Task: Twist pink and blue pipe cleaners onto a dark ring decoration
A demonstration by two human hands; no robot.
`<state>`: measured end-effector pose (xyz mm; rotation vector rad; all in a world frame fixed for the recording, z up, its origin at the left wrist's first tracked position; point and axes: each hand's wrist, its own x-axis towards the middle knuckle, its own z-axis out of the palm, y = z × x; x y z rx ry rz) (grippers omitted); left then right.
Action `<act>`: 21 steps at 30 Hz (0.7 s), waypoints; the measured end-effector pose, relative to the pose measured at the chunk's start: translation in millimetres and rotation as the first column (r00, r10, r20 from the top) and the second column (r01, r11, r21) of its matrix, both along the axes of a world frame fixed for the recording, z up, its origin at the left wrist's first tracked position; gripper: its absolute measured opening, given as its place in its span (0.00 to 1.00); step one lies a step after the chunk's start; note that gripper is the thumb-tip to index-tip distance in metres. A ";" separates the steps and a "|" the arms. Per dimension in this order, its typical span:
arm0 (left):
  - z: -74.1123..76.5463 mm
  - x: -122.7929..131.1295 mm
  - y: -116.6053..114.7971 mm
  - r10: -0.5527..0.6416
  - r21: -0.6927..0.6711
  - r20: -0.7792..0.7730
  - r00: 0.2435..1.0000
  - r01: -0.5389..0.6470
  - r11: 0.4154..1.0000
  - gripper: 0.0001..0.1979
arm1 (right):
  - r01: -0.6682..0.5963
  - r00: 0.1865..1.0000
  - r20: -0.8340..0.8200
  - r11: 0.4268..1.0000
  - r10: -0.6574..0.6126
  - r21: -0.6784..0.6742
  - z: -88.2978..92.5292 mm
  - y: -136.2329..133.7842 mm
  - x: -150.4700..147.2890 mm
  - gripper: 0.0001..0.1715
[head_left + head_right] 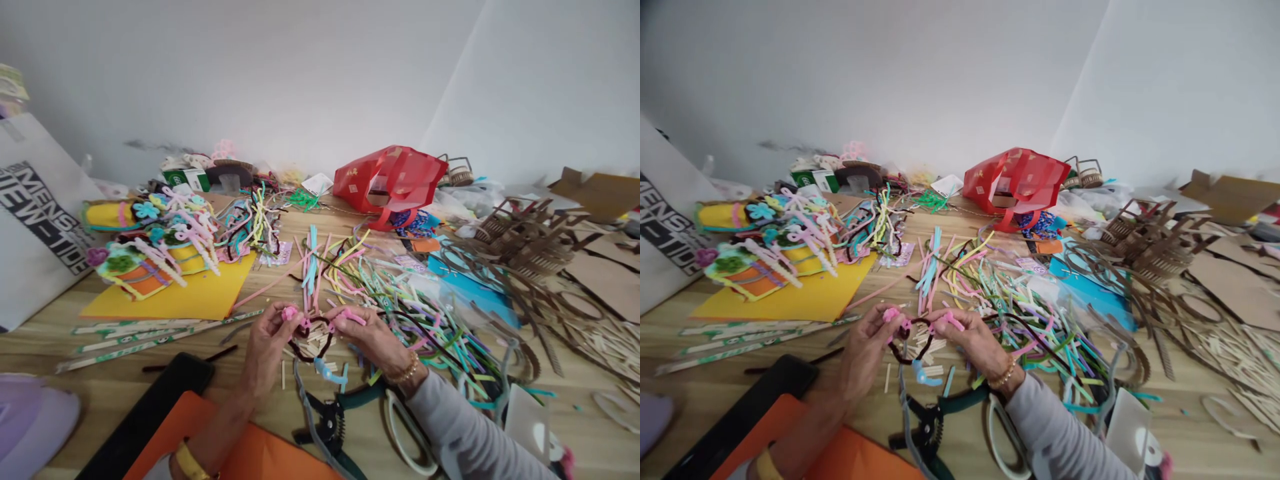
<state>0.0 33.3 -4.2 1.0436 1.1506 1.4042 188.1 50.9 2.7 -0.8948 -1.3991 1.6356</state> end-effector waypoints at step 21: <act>-6.8 1.9 -0.2 -0.030 0.027 -0.287 0.957 0.039 0.999 0.08 | -0.199 0.833 0.516 0.759 -0.203 0.620 -0.5 -12.3 -3.8 0.16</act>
